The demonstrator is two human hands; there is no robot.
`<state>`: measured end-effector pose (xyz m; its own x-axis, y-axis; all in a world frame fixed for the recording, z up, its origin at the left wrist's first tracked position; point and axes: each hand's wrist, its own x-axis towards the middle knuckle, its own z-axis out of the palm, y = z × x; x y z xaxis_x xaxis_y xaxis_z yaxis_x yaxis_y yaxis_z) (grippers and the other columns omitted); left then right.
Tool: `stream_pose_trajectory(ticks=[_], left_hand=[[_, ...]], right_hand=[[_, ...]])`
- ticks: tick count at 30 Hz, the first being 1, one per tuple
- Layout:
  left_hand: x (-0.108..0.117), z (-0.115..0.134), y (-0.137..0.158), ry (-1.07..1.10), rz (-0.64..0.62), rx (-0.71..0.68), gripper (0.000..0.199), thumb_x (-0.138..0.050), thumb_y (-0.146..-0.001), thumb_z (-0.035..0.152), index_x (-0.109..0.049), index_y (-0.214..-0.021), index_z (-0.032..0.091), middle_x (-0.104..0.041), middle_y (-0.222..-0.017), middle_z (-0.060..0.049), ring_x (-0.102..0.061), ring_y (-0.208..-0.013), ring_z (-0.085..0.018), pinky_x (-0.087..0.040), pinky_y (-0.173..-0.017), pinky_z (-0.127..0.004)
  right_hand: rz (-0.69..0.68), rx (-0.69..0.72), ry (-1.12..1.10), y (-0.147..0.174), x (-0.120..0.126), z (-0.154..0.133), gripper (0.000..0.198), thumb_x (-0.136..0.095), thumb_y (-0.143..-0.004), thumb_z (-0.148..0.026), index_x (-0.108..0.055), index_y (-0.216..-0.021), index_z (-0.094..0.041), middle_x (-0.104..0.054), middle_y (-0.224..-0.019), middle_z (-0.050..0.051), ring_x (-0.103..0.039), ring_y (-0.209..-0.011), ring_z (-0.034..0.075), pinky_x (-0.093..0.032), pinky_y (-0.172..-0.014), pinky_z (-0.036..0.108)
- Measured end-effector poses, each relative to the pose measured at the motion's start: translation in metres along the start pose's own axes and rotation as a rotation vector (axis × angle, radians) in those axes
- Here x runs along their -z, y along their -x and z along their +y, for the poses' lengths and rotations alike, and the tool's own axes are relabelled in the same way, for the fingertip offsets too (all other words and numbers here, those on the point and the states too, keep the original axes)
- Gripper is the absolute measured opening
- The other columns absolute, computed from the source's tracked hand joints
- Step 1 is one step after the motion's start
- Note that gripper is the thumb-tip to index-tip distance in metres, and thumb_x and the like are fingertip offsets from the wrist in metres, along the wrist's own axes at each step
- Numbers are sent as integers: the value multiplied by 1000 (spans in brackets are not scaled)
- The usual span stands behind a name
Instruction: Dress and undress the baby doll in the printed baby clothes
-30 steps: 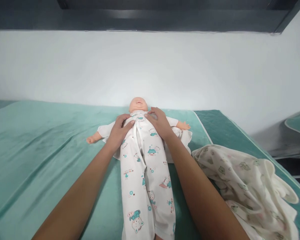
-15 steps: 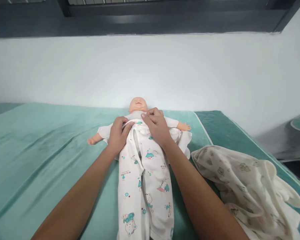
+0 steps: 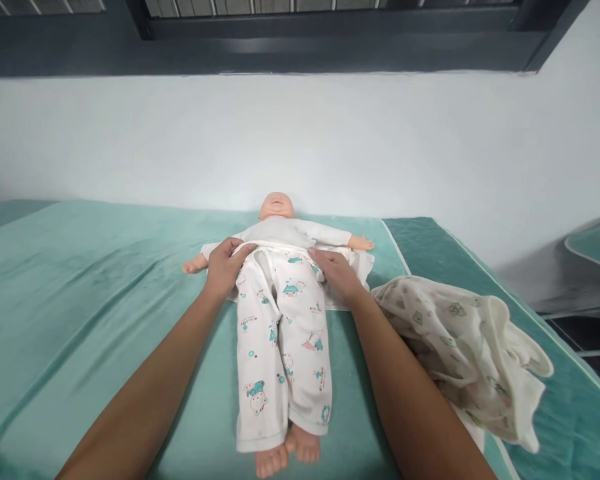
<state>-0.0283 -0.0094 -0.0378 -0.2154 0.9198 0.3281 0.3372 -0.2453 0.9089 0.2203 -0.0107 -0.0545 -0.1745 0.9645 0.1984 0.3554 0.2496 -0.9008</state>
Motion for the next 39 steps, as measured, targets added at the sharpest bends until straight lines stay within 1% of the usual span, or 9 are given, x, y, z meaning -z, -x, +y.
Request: stream_pose_trajectory(ticks=[7, 10, 12, 16, 20, 24, 29, 34, 39], left_hand=[[17, -6, 37, 35, -102, 109, 39, -65, -79, 51, -54, -60, 19, -48, -59, 4, -43, -58, -11, -37, -56, -25], [22, -10, 48, 95, -116, 142, 41, -64, -80, 52, -51, -60, 19, -44, -58, 4, -41, -57, -11, -35, -53, -25], [23, -11, 51, 103, -122, 124, 39, -64, -81, 51, -50, -62, 19, -44, -60, 4, -43, -59, -11, -36, -55, -24], [24, -10, 54, 39, -137, 105, 30, -63, -83, 49, -59, -85, 19, -61, -86, 0, -55, -80, -15, -44, -71, -26], [28, -8, 61, 47, -224, 126, 49, -61, -85, 53, -55, -120, 19, -63, -122, -9, -59, -110, -23, -46, -93, -35], [26, -6, 61, 46, -302, 87, 63, -68, -80, 51, -49, -133, 21, -56, -139, -11, -52, -129, -27, -42, -104, -39], [11, -6, 45, 86, -245, 84, 64, -73, -77, 49, -51, -131, 23, -57, -138, -10, -53, -128, -27, -42, -106, -40], [-4, -11, 33, 71, -146, 82, 60, -74, -74, 51, -52, -122, 21, -59, -129, -10, -55, -121, -25, -44, -101, -38], [-9, -15, 34, 11, -72, 27, 52, -74, -75, 44, -49, -114, 21, -57, -125, -9, -54, -118, -22, -42, -102, -37]], right_hand=[[-181, 39, -13, 0, 5, 0, 49, -51, -86, -67, -45, -69, -21, -49, -71, -2, -44, -69, 16, -37, -64, 29], [-218, 39, -2, 3, 9, -2, 43, -55, -86, -62, -50, -76, -21, -53, -76, -2, -48, -72, 17, -41, -66, 29], [-282, 38, -50, 7, 13, -2, 39, -63, -82, -59, -58, -92, -21, -62, -90, 1, -56, -84, 21, -47, -76, 33], [-379, 3, -117, 12, 16, 0, 63, -77, -73, -50, -58, -126, -23, -65, -124, 6, -59, -113, 28, -49, -95, 41], [-326, -37, -55, 14, 11, 4, 51, -78, -70, -52, -69, -111, -22, -71, -116, 4, -63, -109, 31, -49, -95, 41], [-230, -122, -1, 19, 1, 3, 43, -75, -70, -59, -75, -89, -21, -73, -91, 3, -65, -94, 30, -50, -80, 36], [-55, -101, 34, 25, -11, -5, 45, -68, -74, -64, -70, -73, -19, -67, -75, 2, -60, -77, 23, -43, -65, 30], [103, -54, 126, 21, -21, -5, 46, -58, -82, -64, -70, -79, -19, -69, -78, 2, -59, -80, 23, -43, -67, 30], [-9, -28, 47, 21, -17, -1, 48, -55, -84, -64, -70, -83, -18, -71, -85, 4, -61, -85, 25, -45, -73, 32]])
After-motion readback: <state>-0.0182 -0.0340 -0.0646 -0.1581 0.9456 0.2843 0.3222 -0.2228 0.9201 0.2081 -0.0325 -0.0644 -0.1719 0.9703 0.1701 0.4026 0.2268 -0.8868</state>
